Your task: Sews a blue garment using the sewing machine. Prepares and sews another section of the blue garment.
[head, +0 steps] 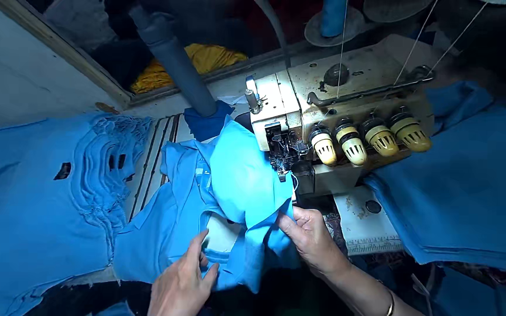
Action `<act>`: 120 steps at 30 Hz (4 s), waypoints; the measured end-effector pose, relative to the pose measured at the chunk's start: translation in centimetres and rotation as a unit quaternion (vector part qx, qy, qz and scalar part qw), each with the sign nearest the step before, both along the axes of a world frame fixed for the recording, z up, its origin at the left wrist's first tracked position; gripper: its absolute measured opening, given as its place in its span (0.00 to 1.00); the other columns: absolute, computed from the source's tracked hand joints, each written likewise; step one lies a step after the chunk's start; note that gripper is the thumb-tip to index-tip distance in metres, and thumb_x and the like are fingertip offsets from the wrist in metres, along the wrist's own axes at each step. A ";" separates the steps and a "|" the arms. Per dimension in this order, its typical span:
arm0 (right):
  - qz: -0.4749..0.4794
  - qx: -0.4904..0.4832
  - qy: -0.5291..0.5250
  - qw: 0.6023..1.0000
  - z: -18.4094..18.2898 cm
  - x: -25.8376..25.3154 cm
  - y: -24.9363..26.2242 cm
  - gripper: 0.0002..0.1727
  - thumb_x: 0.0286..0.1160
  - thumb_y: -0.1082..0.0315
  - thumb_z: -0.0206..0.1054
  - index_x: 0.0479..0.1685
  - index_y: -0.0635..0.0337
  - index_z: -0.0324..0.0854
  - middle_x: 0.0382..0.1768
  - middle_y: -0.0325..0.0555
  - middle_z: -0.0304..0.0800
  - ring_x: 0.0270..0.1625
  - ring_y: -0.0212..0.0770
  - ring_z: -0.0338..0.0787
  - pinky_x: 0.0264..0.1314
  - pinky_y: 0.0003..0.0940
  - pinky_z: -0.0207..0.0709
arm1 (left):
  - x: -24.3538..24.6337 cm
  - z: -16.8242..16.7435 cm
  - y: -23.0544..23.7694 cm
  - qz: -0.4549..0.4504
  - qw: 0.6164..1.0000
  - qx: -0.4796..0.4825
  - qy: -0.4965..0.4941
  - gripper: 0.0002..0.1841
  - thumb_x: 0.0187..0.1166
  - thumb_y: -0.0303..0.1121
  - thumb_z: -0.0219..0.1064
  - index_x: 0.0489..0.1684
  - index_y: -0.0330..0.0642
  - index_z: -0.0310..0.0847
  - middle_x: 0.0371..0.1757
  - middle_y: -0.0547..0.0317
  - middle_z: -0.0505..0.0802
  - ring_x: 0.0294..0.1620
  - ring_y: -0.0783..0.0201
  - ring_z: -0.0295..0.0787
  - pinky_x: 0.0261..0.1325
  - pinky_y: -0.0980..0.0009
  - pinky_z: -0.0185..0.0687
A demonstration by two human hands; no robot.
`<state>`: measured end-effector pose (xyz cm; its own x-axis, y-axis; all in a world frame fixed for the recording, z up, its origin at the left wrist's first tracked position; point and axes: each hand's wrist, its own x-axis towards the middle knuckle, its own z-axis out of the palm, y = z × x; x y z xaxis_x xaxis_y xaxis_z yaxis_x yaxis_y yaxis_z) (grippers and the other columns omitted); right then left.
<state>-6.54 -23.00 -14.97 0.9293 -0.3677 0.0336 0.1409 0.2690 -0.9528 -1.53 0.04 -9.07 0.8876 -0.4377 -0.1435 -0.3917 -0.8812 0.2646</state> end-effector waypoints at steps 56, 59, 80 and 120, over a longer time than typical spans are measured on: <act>0.000 -0.014 -0.012 1.000 -2.6 -7.2 -1.0 0.07 0.73 0.77 0.69 0.45 0.59 0.90 0.29 0.27 0.94 0.31 0.17 0.89 0.36 0.17 0.84 | 0.7 5.9 -5.0 -0.334 0.919 -0.202 -0.051 0.08 0.83 0.33 0.66 0.37 0.42 0.90 0.34 0.51 0.94 0.32 0.61 0.87 0.32 0.68 0.75; -0.006 -0.004 -0.014 1.000 -2.0 -7.0 -1.2 0.07 0.71 0.79 0.69 0.38 0.57 0.90 0.28 0.26 0.93 0.30 0.17 0.87 0.35 0.16 0.83 | 0.0 4.3 -6.8 -0.357 0.913 -0.188 -0.059 0.08 0.82 0.31 0.64 0.36 0.43 0.90 0.31 0.52 0.93 0.25 0.59 0.83 0.25 0.66 0.70; -0.085 -0.009 -0.099 0.991 -1.3 -0.3 -1.5 0.06 0.67 0.75 0.69 0.25 0.59 0.88 0.15 0.29 0.82 0.20 0.16 0.78 0.24 0.11 0.73 | 3.2 1.7 -14.2 -0.237 0.917 -0.184 -0.263 0.08 0.68 0.32 0.69 0.20 0.47 0.89 0.17 0.68 0.78 0.14 0.73 0.72 0.12 0.77 0.58; -0.038 0.054 -0.102 0.993 -0.4 -0.1 2.2 0.07 0.74 0.80 0.64 0.35 0.66 0.88 0.24 0.35 0.91 0.24 0.25 0.89 0.26 0.21 0.85 | 4.9 -0.1 -13.1 -0.218 0.896 -0.226 -0.313 0.09 0.74 0.34 0.69 0.35 0.46 0.98 0.47 0.59 0.99 0.50 0.60 0.95 0.81 0.36 0.62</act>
<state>-6.63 -20.79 -15.36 0.8763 -0.4487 0.1757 0.3526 0.3485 -0.8685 3.34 -13.02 -9.17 0.4621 -0.6502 0.6030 -0.8694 -0.4664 0.1633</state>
